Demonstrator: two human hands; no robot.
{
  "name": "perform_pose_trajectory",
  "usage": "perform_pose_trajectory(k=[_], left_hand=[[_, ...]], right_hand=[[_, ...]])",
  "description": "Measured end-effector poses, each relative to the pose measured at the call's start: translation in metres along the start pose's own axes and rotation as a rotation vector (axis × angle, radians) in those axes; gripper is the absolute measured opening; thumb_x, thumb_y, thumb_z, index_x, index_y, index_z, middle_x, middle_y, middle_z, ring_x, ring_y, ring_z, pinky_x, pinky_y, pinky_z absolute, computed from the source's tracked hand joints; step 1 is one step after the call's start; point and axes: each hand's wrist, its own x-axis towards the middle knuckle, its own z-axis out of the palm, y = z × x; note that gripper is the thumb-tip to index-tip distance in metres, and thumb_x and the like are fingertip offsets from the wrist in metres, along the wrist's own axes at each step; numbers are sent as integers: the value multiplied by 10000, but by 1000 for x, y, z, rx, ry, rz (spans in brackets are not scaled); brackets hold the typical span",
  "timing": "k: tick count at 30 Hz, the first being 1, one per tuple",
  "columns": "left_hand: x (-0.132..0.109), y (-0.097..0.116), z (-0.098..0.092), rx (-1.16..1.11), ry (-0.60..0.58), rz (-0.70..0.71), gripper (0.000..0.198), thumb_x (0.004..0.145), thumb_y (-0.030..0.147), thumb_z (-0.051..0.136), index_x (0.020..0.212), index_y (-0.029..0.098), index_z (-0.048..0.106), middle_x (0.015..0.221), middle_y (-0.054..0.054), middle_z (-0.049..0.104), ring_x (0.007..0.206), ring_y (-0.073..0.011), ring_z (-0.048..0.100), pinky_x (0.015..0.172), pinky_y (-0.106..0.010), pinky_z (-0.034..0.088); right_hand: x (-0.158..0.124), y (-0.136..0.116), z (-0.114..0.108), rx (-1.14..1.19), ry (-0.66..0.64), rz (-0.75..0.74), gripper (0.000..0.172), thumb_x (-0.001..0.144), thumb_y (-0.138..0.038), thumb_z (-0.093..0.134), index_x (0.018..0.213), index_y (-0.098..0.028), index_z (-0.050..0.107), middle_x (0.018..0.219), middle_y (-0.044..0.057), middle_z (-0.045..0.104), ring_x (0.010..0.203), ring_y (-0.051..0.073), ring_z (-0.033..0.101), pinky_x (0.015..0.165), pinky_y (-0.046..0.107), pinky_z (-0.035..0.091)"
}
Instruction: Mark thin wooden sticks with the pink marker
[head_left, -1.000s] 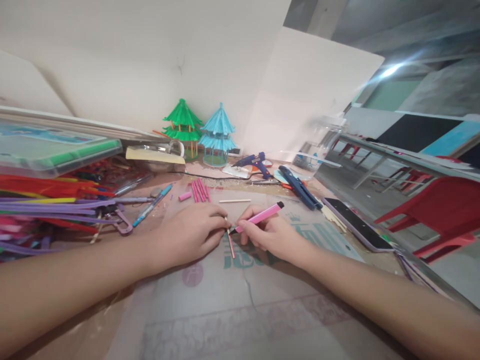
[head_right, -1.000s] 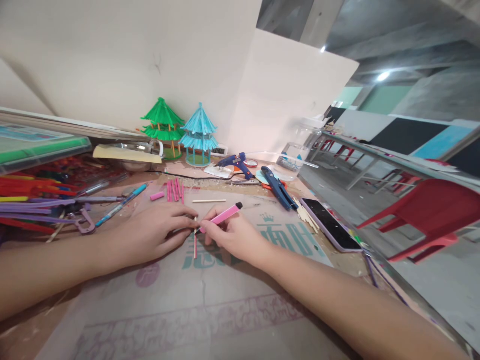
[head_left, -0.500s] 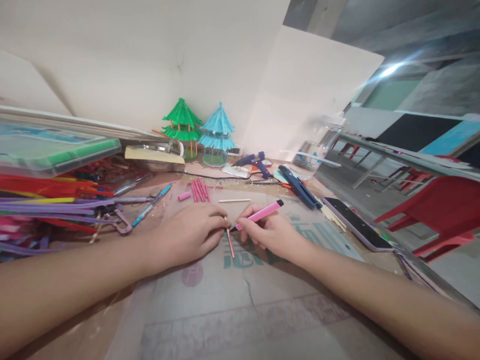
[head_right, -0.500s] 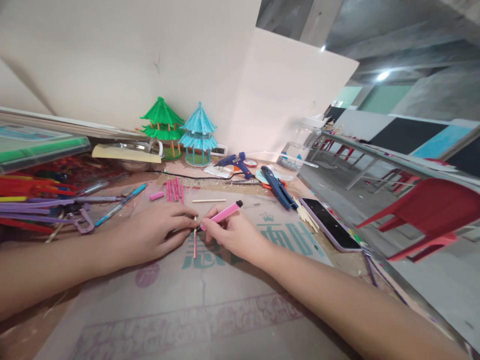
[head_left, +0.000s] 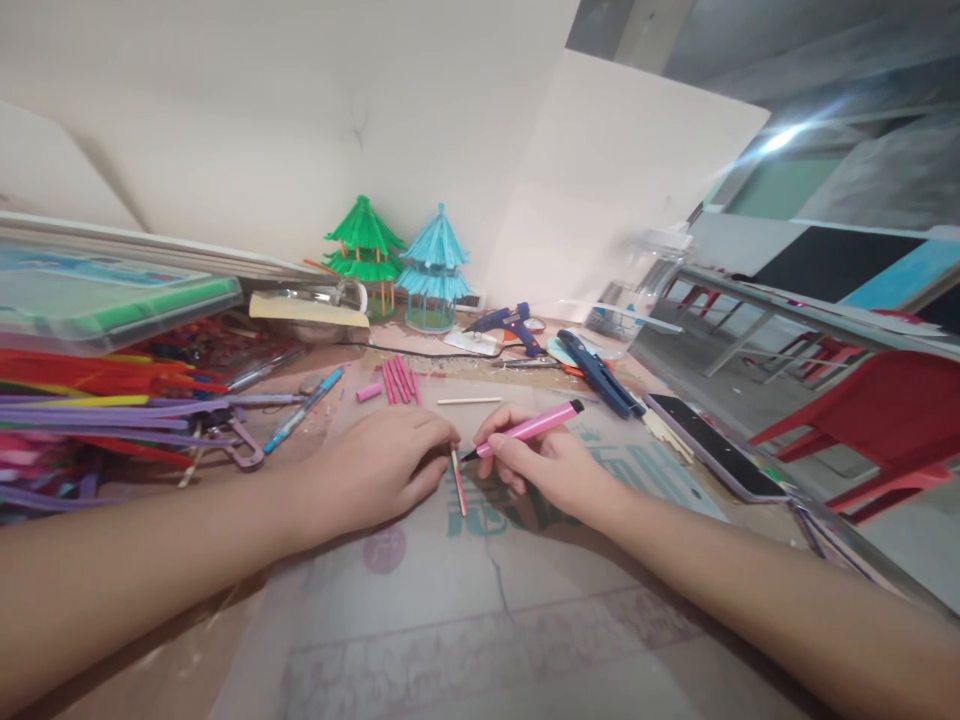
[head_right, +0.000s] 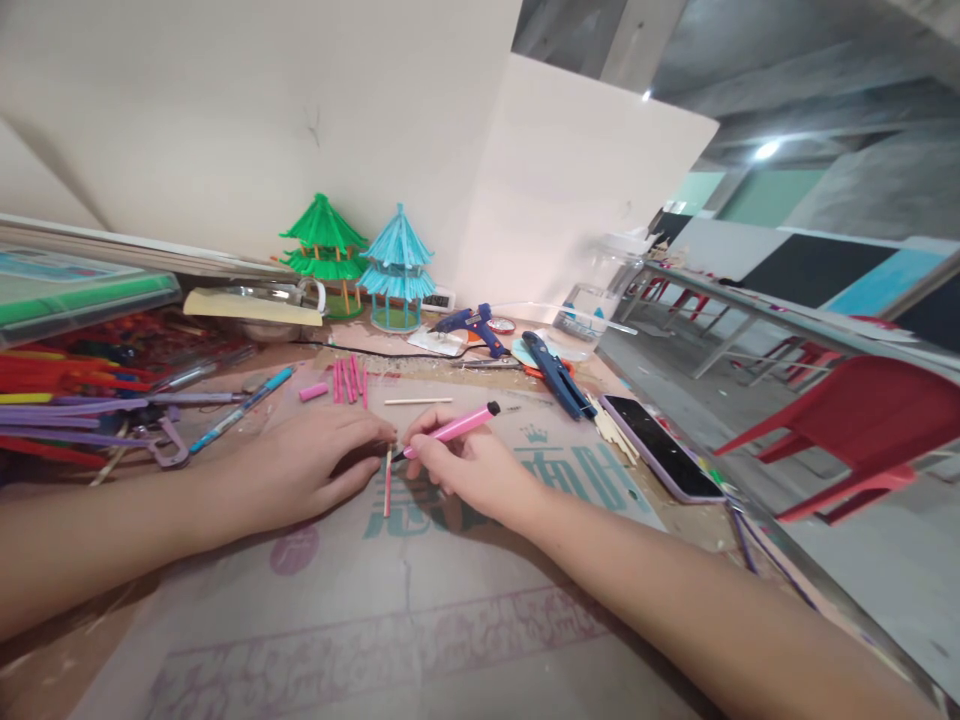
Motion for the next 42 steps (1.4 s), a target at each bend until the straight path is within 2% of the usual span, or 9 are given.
perform_pose_trajectory(k=[4, 10, 15, 21, 27, 34, 42], left_hand=[[1, -1, 1, 5, 26, 61, 258, 899, 168, 458, 1057, 182, 662, 1052, -75, 695, 968, -225, 630, 854, -361, 485], [0, -4, 4, 33, 47, 93, 268, 903, 176, 458, 1057, 178, 678, 1098, -82, 686, 976, -223, 633, 856, -355, 498], [0, -5, 6, 21, 52, 93, 274, 900, 176, 462, 1056, 164, 686, 1106, -92, 683, 986, -242, 636, 860, -382, 504], [0, -5, 5, 27, 52, 94, 275, 905, 182, 464, 1062, 169, 689, 1110, -88, 686, 987, -234, 639, 871, -372, 503], [0, -3, 4, 43, 66, 104, 258, 898, 172, 475, 1036, 171, 694, 1097, -81, 692, 970, -223, 644, 852, -351, 510], [1, -4, 4, 25, 46, 97, 279, 897, 170, 471, 1071, 158, 689, 1112, -88, 687, 992, -235, 642, 874, -374, 507], [1, -2, 4, 41, 83, 105, 257, 887, 153, 480, 1021, 159, 699, 1081, -83, 701, 958, -224, 652, 849, -355, 518]], right_hand=[[1, 0, 1, -28, 19, 8, 206, 766, -371, 639, 790, -190, 545, 609, -14, 597, 455, 79, 444, 405, 191, 365], [2, 2, 0, -75, 39, -82, 170, 762, -340, 651, 763, -188, 576, 571, -35, 548, 457, 78, 441, 416, 195, 350], [2, 2, -1, -45, 16, -42, 178, 784, -355, 611, 787, -181, 574, 594, -10, 593, 455, 85, 449, 421, 202, 361], [4, 4, 0, -78, 33, -28, 126, 788, -308, 578, 762, -189, 545, 550, -36, 571, 421, 70, 422, 408, 185, 350], [2, 1, -1, -51, -32, 5, 99, 769, -266, 568, 719, -195, 521, 508, -40, 576, 409, 72, 441, 406, 179, 353], [4, 3, 0, -56, 35, 8, 127, 782, -302, 577, 748, -189, 527, 532, -41, 581, 385, 63, 419, 380, 173, 342], [3, 3, 0, -71, 17, 21, 128, 770, -297, 574, 716, -196, 515, 511, -43, 574, 370, 65, 411, 381, 179, 328]])
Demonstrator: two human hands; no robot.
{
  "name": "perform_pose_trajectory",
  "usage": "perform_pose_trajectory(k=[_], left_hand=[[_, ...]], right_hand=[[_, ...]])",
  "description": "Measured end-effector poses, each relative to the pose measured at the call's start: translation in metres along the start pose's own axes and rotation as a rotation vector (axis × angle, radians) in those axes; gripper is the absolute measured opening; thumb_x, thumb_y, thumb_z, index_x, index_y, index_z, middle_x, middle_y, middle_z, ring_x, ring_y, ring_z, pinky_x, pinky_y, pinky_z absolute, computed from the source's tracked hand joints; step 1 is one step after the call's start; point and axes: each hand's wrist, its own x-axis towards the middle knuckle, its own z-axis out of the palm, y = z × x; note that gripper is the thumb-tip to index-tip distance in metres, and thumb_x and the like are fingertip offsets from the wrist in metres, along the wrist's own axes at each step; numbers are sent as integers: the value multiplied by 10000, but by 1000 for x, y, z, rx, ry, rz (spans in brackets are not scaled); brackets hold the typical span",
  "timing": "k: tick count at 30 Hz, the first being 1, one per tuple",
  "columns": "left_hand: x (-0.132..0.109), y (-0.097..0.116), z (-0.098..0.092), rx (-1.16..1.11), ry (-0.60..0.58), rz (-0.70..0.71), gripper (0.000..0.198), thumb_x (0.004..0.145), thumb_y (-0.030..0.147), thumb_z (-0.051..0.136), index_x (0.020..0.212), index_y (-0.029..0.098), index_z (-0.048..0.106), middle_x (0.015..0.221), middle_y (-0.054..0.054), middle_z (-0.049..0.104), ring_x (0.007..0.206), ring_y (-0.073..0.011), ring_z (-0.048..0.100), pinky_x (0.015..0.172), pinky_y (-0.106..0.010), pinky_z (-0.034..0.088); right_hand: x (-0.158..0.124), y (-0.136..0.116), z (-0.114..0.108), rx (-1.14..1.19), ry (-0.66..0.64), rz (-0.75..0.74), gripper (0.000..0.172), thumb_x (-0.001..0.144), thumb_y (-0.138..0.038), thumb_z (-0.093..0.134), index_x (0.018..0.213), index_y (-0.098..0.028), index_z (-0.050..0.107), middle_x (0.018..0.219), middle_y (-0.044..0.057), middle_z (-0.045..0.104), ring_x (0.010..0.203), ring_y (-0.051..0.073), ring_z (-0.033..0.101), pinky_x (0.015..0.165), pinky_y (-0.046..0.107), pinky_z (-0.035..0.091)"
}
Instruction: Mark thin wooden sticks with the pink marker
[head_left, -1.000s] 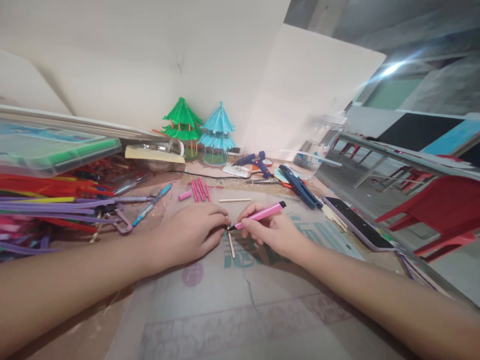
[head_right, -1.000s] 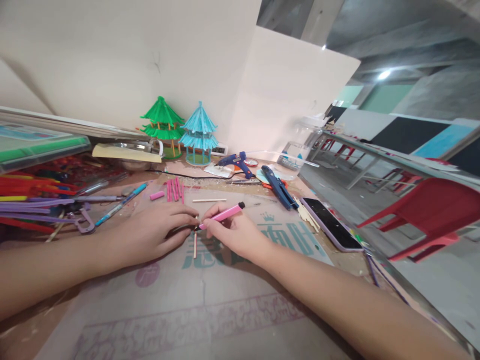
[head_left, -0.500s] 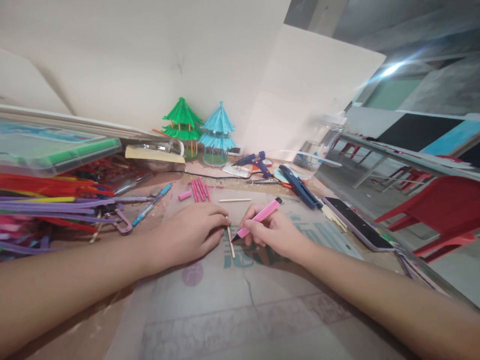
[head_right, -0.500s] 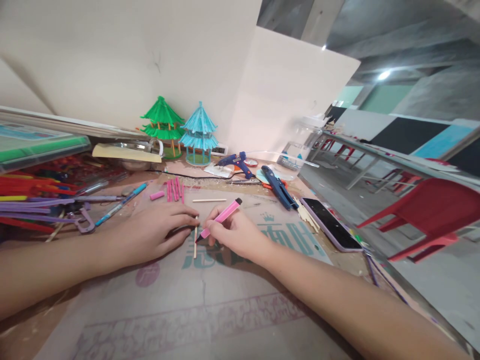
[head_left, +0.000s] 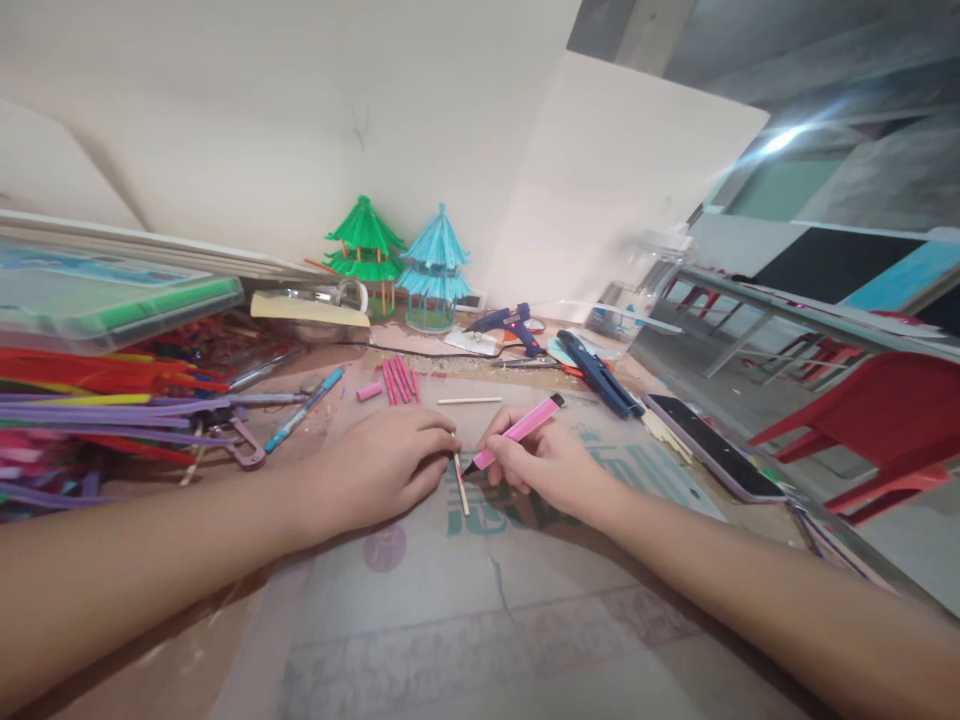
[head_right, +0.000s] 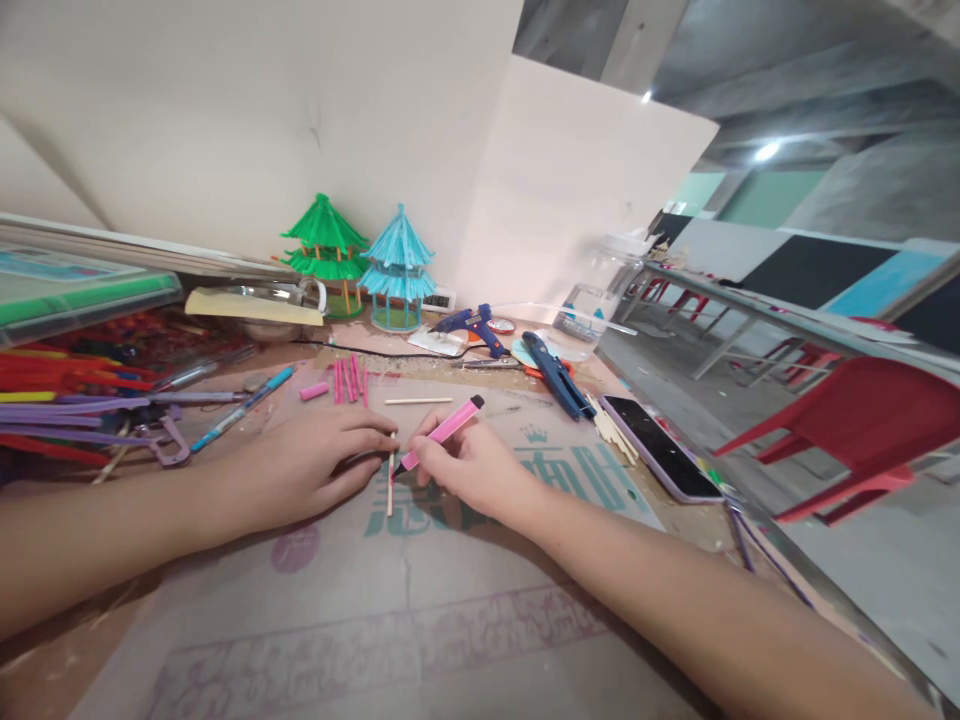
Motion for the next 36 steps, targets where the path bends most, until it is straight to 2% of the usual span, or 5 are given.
perform_pose_trajectory(k=[16, 22, 29, 34, 36], left_hand=[[-1, -1, 1, 13, -5, 1, 279, 896, 173, 467, 1050, 160, 700, 1106, -88, 694, 977, -231, 648, 859, -364, 517], [-2, -1, 1, 27, -3, 3, 269, 889, 168, 479, 1033, 152, 706, 1106, -93, 696, 980, -231, 650, 864, -357, 517], [-1, -1, 1, 16, -24, -9, 283, 894, 173, 475, 1068, 166, 698, 1119, -84, 692, 988, -228, 645, 872, -363, 511], [-1, -2, 2, 26, -19, -7, 275, 893, 173, 482, 1059, 156, 702, 1121, -88, 693, 1000, -229, 642, 882, -359, 508], [-1, -2, 1, 26, -25, -10, 277, 899, 179, 478, 1064, 160, 700, 1131, -85, 690, 1007, -225, 640, 890, -354, 506]], right_hand=[[-1, -1, -1, 13, -30, 2, 147, 774, -319, 573, 720, -197, 512, 502, -41, 572, 382, 66, 406, 384, 174, 327], [-3, -2, -3, 13, -106, -5, 139, 771, -294, 571, 697, -199, 502, 484, -40, 570, 415, 75, 452, 411, 175, 347], [-2, 0, -3, 19, -62, -39, 147, 799, -317, 579, 749, -189, 526, 520, -40, 579, 407, 66, 433, 398, 169, 337], [-4, -2, -3, 28, -163, -9, 162, 788, -320, 595, 724, -188, 527, 523, -34, 581, 432, 72, 467, 403, 167, 350], [-5, -2, -3, 33, -150, -11, 173, 784, -329, 601, 720, -188, 523, 524, -34, 580, 425, 69, 457, 403, 168, 353]])
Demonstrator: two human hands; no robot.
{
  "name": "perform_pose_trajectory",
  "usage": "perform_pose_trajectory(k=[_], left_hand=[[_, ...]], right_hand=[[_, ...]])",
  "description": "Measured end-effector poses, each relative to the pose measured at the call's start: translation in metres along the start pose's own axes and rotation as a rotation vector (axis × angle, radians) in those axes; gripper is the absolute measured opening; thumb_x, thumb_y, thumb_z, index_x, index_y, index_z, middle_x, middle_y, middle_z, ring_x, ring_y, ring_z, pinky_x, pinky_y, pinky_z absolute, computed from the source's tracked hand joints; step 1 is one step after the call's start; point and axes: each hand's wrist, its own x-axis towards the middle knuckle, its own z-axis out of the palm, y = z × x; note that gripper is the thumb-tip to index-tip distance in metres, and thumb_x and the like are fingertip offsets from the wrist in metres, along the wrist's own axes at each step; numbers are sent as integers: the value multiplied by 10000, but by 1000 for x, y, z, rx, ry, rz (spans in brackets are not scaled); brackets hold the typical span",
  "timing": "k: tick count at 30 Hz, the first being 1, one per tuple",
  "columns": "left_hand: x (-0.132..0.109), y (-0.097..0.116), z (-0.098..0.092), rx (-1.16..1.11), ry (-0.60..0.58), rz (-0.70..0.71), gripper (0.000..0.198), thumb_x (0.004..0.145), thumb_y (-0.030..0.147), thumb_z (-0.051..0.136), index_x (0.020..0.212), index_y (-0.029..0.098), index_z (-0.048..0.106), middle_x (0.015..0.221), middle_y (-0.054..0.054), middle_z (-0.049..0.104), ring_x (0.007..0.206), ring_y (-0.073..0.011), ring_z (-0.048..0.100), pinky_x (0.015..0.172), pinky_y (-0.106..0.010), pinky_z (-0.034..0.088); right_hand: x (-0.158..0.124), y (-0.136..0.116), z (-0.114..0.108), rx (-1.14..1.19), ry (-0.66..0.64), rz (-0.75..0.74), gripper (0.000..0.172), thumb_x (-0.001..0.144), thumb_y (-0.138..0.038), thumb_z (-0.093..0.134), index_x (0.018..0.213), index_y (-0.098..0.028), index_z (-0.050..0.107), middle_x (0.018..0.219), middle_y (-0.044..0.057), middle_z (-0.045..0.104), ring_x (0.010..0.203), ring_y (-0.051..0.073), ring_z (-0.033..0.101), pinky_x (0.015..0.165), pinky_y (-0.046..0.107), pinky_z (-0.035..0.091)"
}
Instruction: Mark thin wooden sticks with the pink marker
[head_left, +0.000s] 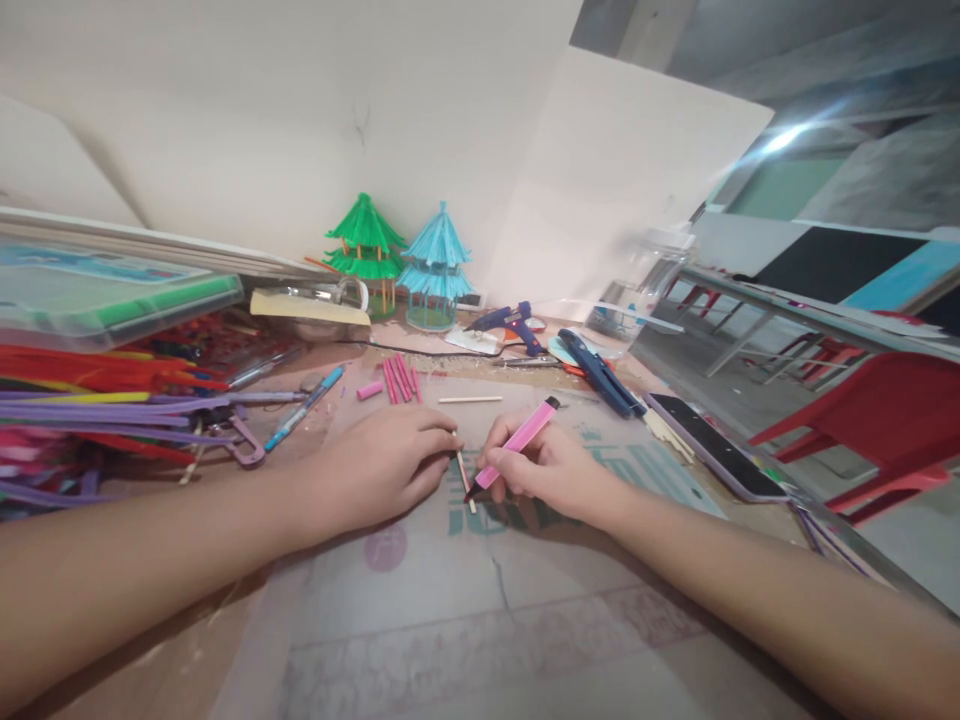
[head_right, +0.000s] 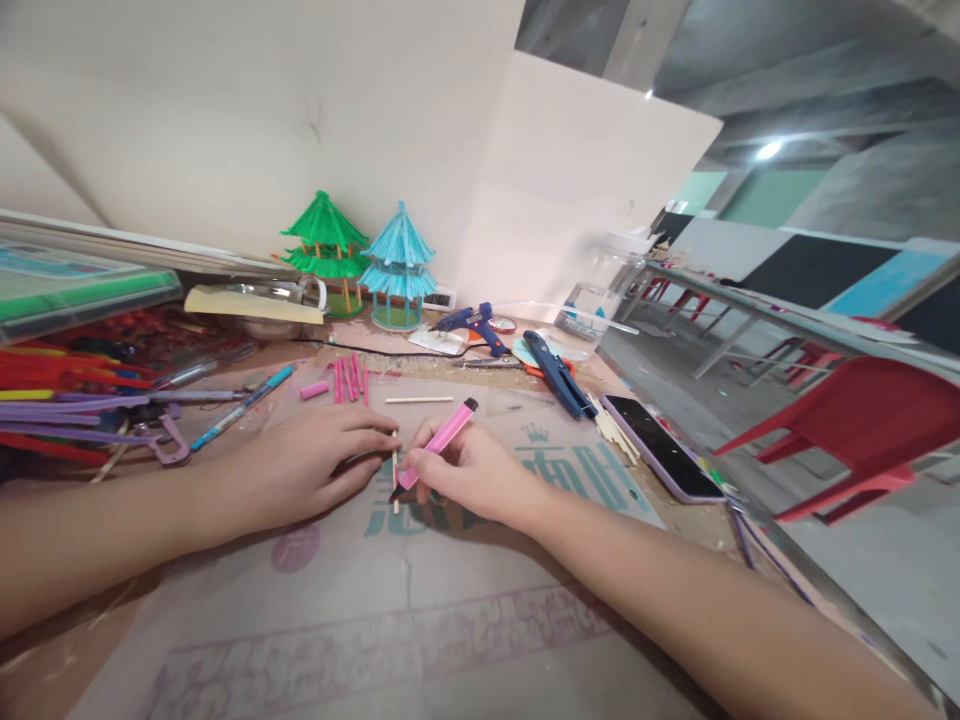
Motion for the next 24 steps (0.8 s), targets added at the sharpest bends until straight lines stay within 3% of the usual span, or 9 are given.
perform_pose_trajectory(k=[7, 15, 24], left_hand=[[1, 3, -2, 43, -39, -66, 330, 900, 212, 458, 1150, 148, 664, 1179, -112, 669, 1062, -255, 620, 921, -399, 497], [4, -4, -6, 4, -95, -166, 332, 924, 217, 442, 1201, 153, 612, 1193, -118, 642, 1088, -255, 597, 945, -414, 469], [2, -8, -3, 30, -43, -123, 287, 931, 214, 448, 1131, 161, 647, 1161, -100, 658, 1064, -242, 604, 921, -381, 481]], right_hand=[[10, 5, -3, 35, 181, -65, 202, 793, -384, 593, 783, -190, 538, 555, -36, 577, 416, 72, 443, 398, 184, 367], [31, 7, -9, 61, 168, -110, 218, 764, -388, 608, 769, -180, 542, 551, -32, 581, 419, 72, 436, 400, 187, 360], [22, 5, -6, 10, 135, -93, 177, 782, -360, 583, 789, -188, 543, 578, -30, 570, 451, 81, 450, 433, 198, 369]])
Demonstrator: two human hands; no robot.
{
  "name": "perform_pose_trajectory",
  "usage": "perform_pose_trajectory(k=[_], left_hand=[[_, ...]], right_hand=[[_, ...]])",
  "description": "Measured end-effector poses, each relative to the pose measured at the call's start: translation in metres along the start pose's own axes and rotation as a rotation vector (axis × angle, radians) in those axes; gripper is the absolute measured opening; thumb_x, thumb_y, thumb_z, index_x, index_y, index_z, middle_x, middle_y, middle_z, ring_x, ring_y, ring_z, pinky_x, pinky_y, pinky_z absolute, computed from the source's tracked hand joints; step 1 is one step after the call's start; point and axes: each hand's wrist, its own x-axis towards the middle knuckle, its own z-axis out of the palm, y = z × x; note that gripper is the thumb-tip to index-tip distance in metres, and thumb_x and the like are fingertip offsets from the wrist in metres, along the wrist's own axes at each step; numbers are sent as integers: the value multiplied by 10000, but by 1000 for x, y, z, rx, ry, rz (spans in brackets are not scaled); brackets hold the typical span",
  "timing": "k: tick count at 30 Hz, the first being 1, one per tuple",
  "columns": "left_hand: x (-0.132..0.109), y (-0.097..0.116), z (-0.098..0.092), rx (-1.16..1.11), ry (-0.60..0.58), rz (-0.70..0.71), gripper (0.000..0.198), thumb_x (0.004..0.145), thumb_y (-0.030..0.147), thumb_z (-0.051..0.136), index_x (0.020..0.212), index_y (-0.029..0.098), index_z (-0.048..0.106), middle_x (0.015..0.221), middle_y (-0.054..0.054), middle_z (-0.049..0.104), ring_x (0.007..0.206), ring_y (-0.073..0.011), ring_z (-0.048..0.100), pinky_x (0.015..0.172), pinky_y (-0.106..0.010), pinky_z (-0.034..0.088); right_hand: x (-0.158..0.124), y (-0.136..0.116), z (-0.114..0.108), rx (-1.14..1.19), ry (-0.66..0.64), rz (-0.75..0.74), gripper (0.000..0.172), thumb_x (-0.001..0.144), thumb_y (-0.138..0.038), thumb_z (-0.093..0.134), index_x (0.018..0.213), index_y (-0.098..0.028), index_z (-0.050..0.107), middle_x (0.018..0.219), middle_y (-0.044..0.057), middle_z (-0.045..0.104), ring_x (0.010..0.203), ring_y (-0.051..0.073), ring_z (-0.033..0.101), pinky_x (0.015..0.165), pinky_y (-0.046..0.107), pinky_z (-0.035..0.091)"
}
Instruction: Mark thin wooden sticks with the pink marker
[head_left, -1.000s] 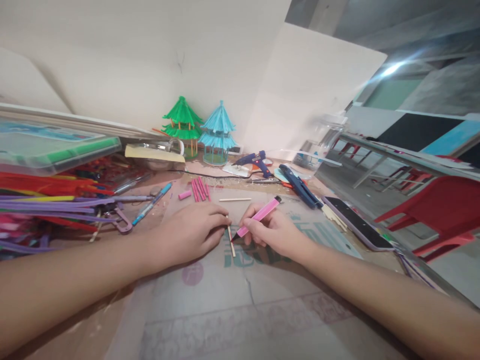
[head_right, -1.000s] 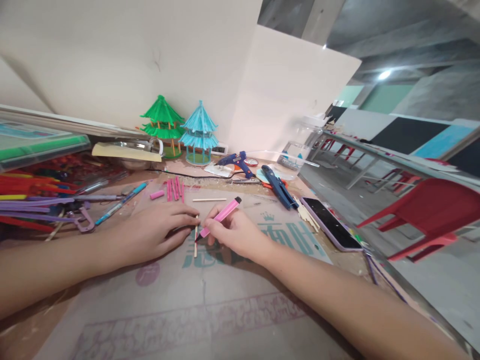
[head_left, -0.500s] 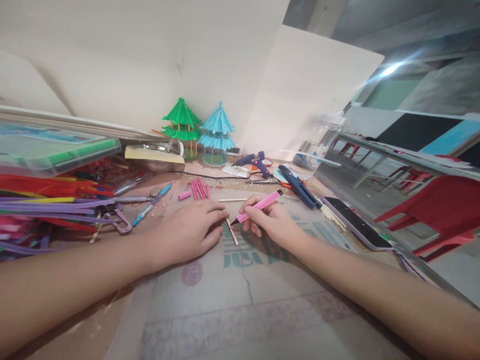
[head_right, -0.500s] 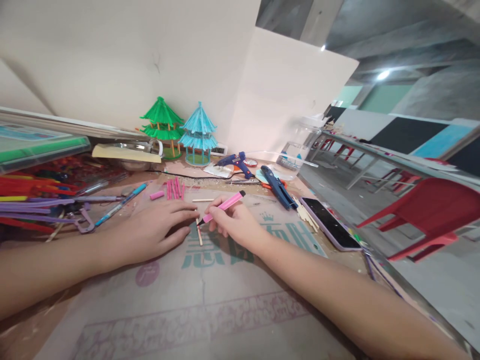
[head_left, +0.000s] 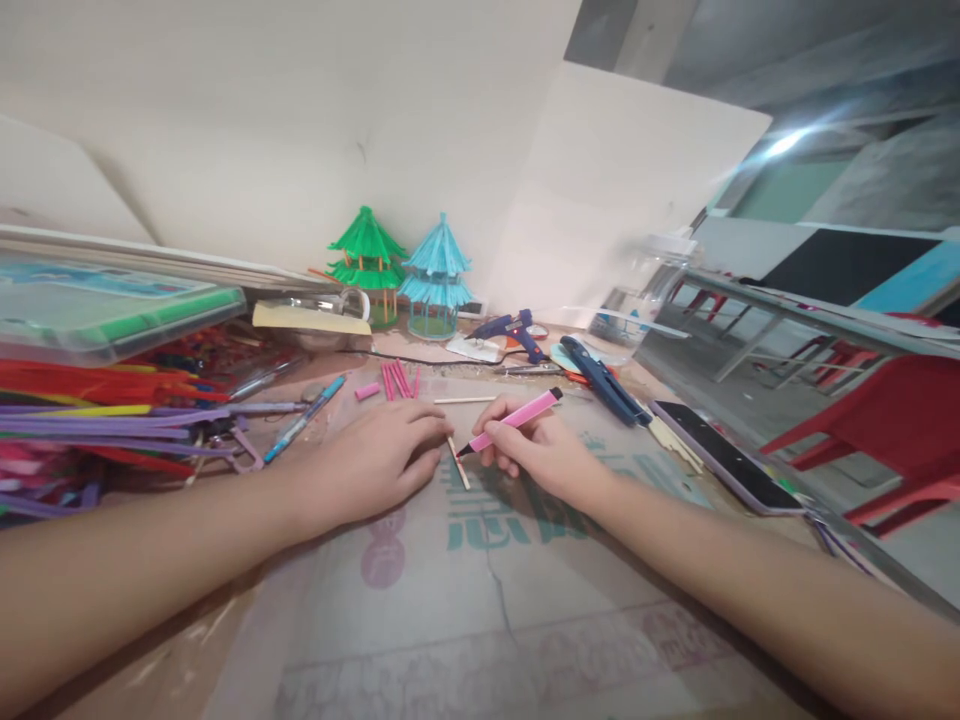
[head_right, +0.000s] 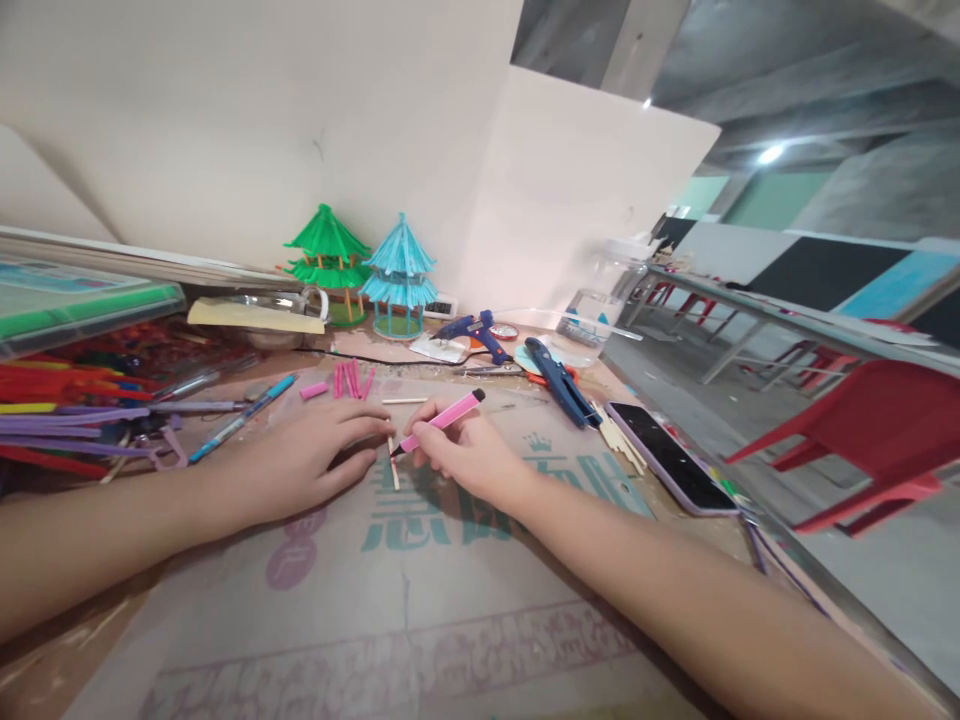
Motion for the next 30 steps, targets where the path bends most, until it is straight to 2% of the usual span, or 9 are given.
perform_pose_trajectory(k=[11, 17, 23, 30], left_hand=[[0, -1, 2, -10, -2, 10, 349, 937, 226, 435, 1203, 149, 648, 1225, -122, 645, 1104, -255, 602, 962, -405, 464], [0, -2, 3, 11, 3, 15, 345, 929, 218, 445, 1195, 147, 653, 1224, -121, 650, 1108, -253, 605, 966, -407, 471], [0, -2, 2, 1, 5, 25, 345, 940, 223, 433, 1206, 172, 645, 1237, -105, 646, 1118, -231, 601, 973, -389, 471], [-1, -2, 3, 7, 0, 19, 343, 942, 228, 434, 1205, 175, 647, 1255, -107, 637, 1129, -234, 598, 987, -395, 463]], right_hand=[[4, 2, 2, -63, 40, 37, 169, 780, -360, 571, 769, -196, 532, 558, -38, 564, 433, 82, 449, 415, 192, 364], [2, -1, 2, -68, -22, 66, 141, 751, -318, 573, 713, -190, 529, 522, -29, 569, 435, 80, 450, 413, 182, 346], [4, 1, 1, -26, 62, 44, 166, 767, -351, 584, 754, -195, 529, 540, -40, 568, 408, 73, 428, 404, 187, 356], [5, -1, 3, -40, 73, 54, 145, 776, -324, 581, 738, -194, 529, 539, -39, 573, 411, 69, 434, 401, 174, 366]])
